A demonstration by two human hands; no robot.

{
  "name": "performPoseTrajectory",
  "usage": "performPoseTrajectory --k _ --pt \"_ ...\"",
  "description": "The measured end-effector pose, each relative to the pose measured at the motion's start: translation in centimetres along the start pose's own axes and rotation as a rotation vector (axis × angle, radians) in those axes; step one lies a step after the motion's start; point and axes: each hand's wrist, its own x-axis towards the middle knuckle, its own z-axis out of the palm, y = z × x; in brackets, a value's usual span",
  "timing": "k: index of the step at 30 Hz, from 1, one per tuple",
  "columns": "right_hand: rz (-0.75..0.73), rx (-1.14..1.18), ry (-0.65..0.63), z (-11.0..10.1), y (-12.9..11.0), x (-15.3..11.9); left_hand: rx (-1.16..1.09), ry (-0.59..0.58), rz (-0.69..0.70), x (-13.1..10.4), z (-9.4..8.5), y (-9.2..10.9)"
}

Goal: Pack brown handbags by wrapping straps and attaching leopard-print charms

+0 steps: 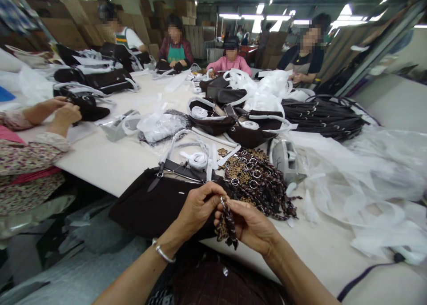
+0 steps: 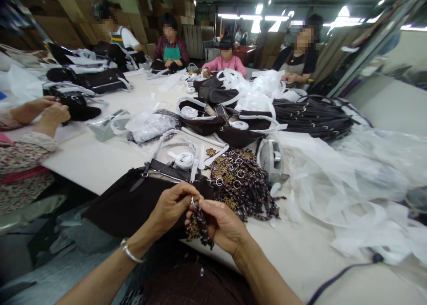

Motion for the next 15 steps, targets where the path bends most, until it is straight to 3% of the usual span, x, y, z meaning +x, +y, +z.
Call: performPoseTrajectory --k 4,11,15 --pt "-0.060 -0.064 0.032 0.5 -0.1 -0.1 -0.112 -0.023 -0.107 -0.2 0.2 -0.5" --pt "-0.094 -0.050 0.174 1.2 0.3 0.1 0.020 -0.009 0.038 0.0 -0.2 -0.1" --pt "-0.135 -0.138 0.132 1.5 0.2 0.1 -0.033 0.000 -0.033 0.2 -0.6 0.0"
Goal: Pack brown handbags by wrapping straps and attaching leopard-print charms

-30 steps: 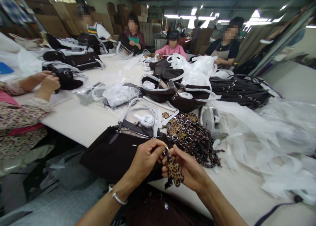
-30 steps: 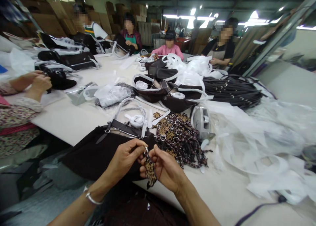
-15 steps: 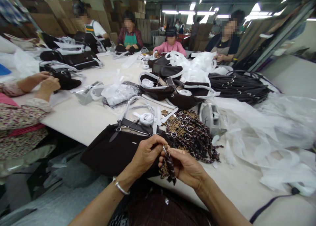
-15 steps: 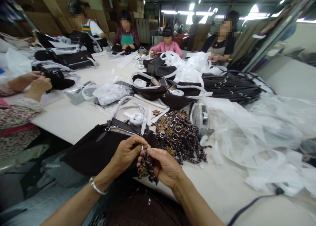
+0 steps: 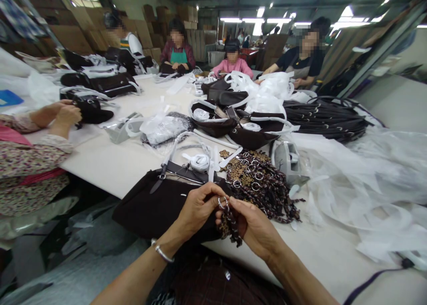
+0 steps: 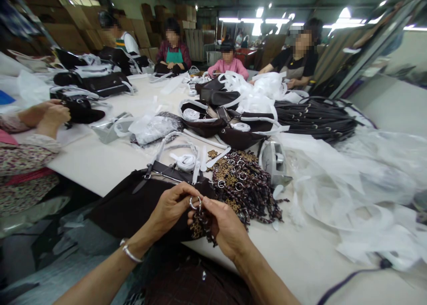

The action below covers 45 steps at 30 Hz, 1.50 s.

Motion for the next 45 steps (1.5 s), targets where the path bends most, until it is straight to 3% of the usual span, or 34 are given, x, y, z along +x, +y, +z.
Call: performPoseTrajectory --k 2,7,10,14,18,22,24,28,30,36,45 --pt "-0.041 -0.112 0.014 0.0 -0.1 -0.1 -0.039 0.006 -0.069 0.1 -0.3 0.0" --pt "-0.327 -0.664 0.268 0.1 0.1 -0.3 0.108 0.026 -0.150 0.5 -1.0 0.7" --pt "-0.429 -0.826 0.247 0.3 0.2 0.0 0.151 -0.030 -0.194 0.7 -1.1 1.2" --pt "-0.331 -0.608 0.155 0.0 0.5 0.7 -0.047 -0.083 -0.333 1.1 -1.2 1.3" --pt "-0.288 -0.435 0.171 -0.6 1.0 1.3 -0.167 -0.091 -0.367 1.1 -1.3 1.5" --pt "-0.270 -0.373 0.228 -0.6 1.2 2.0 -0.151 -0.275 -0.370 1.8 -2.6 1.6" --pt "-0.259 -0.379 0.246 -0.5 1.1 2.4 -0.037 -0.332 -0.376 3.0 -3.6 1.0" --pt "-0.221 -0.397 0.277 -0.5 1.1 3.8 0.299 -0.216 -0.426 6.0 -5.0 -2.2" --pt "-0.201 -0.397 0.305 -0.7 1.2 4.6 0.339 -0.209 -0.469 7.1 -5.1 -4.0" --pt "-0.191 -0.349 0.360 -1.2 1.5 6.3 0.207 -0.196 -0.569 7.5 -3.9 -7.1" --pt "-0.225 -0.402 0.428 -1.5 2.2 8.8 -0.057 -0.057 -0.605 7.6 -3.4 -8.2"
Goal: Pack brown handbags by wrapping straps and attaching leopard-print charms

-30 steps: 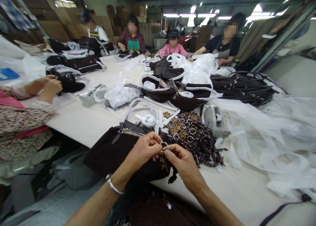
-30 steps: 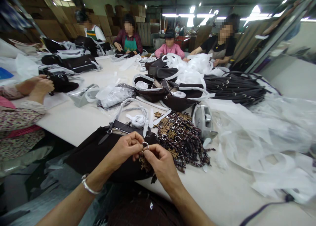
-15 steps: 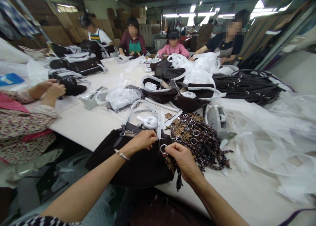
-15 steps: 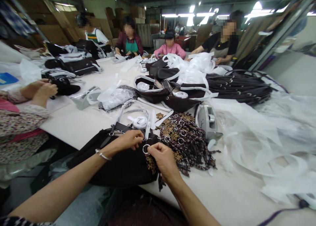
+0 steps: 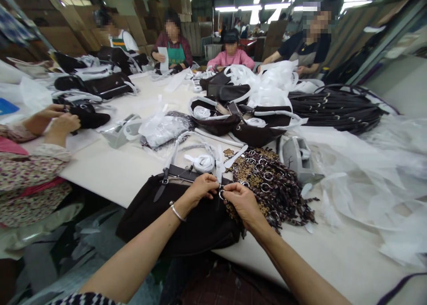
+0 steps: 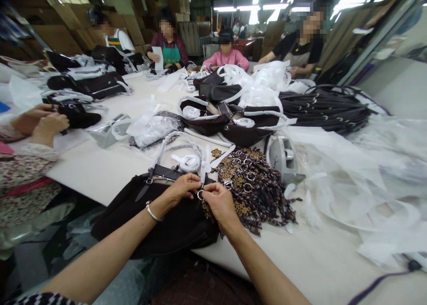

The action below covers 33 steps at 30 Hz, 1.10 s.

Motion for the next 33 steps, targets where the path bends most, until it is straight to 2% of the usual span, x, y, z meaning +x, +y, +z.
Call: performPoseTrajectory --k 3,8,11,15,19,28,33 --pt "-0.032 -0.079 -0.017 -0.1 0.3 0.8 -0.041 -0.027 -0.011 0.5 -0.1 0.1" --pt "-0.086 -0.195 -0.080 -0.6 -0.1 0.8 -0.140 -0.147 -0.010 0.6 -0.8 0.4" --pt "-0.100 -0.221 -0.033 -0.7 -0.4 0.6 -0.211 -0.164 0.009 -0.1 -1.1 0.4" --pt "-0.150 -0.248 0.091 -0.3 -0.6 0.9 -0.259 -0.122 0.058 -0.9 -0.9 0.1" --pt "-0.245 -0.380 0.157 0.6 -0.8 1.3 -0.267 -0.084 0.103 -1.4 -0.4 -0.1" --pt "-0.380 -0.588 0.224 1.3 -0.4 1.8 -0.228 -0.009 0.183 -1.9 0.4 -0.6" --pt "-0.389 -0.631 0.241 1.1 -0.1 1.6 -0.209 0.038 0.199 -1.6 0.5 -1.1"
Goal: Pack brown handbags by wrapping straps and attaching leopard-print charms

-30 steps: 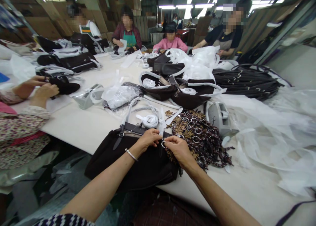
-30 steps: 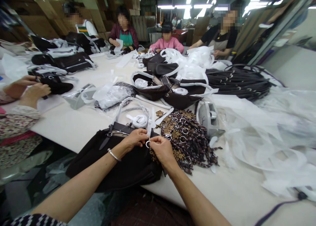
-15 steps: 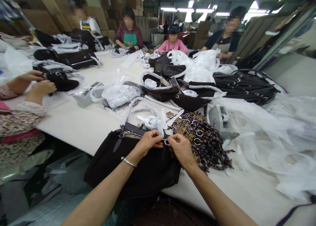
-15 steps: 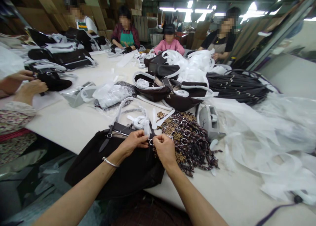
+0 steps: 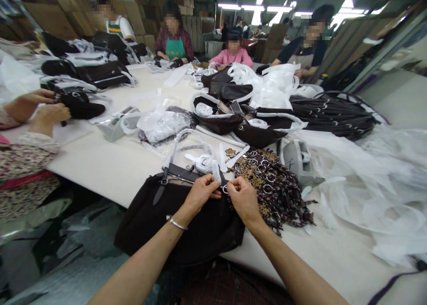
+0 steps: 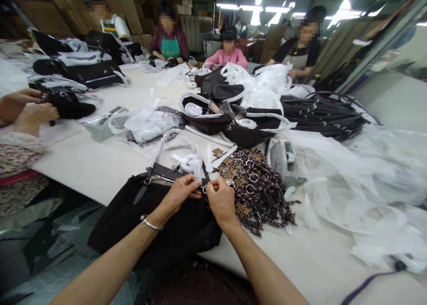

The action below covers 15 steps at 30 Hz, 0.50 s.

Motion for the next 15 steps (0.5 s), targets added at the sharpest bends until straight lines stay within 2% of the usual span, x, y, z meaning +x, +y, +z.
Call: performPoseTrajectory --k 9,15 --pt "0.000 -0.054 -0.009 0.15 0.74 0.59 0.085 0.034 0.068 0.13 0.17 -0.56" --pt "0.011 0.018 0.010 0.03 0.41 0.43 0.135 0.062 0.100 0.17 0.31 -0.60"
